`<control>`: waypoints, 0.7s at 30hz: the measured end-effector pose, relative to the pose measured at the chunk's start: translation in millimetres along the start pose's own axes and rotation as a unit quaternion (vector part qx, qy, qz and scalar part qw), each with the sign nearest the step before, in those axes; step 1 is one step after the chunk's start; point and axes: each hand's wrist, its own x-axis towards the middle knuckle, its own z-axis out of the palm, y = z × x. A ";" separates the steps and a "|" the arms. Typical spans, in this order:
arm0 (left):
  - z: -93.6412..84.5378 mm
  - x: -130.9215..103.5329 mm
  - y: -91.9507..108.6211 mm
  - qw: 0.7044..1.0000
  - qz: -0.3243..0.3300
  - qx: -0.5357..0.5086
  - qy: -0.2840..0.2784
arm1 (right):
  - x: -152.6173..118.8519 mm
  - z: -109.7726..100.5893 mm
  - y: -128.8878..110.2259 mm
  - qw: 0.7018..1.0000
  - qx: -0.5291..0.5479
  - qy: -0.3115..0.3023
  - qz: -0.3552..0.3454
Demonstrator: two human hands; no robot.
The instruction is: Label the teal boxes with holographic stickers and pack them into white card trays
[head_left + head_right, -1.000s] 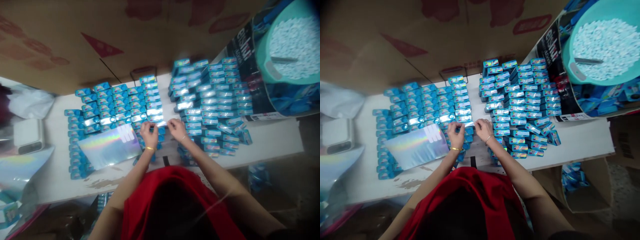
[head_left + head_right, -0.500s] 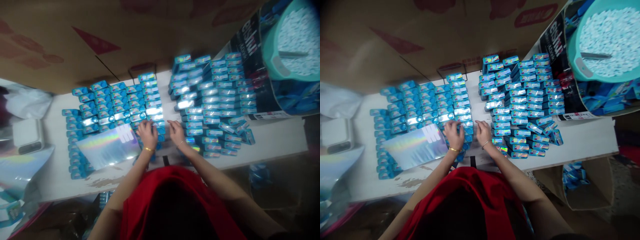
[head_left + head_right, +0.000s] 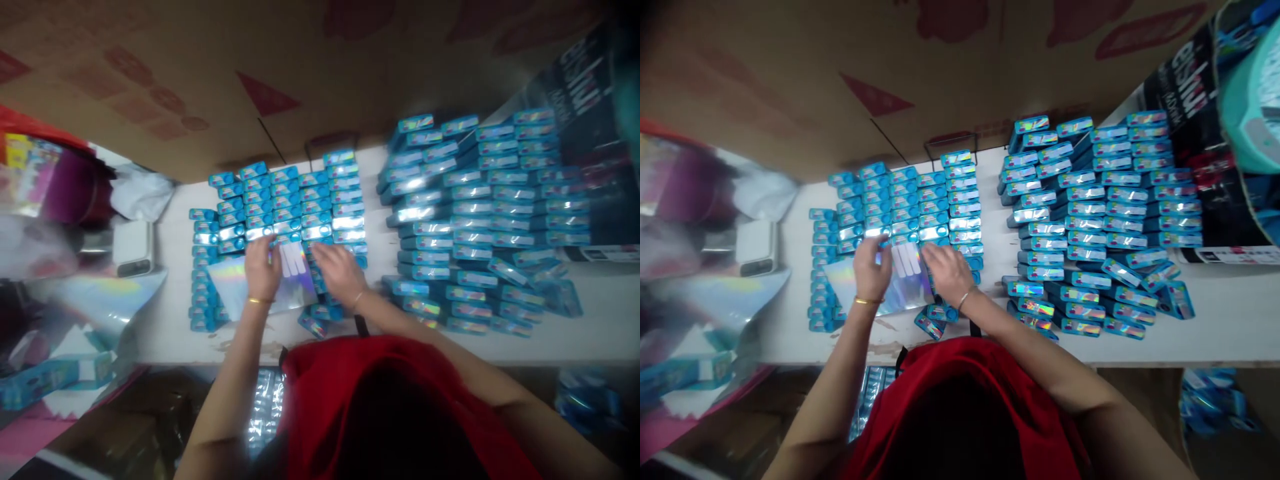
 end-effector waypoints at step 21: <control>-14.9 -60.5 -28.6 0.996 -0.002 -0.086 0.002 | 39.5 70.3 -26.9 0.990 0.067 -0.122 -0.019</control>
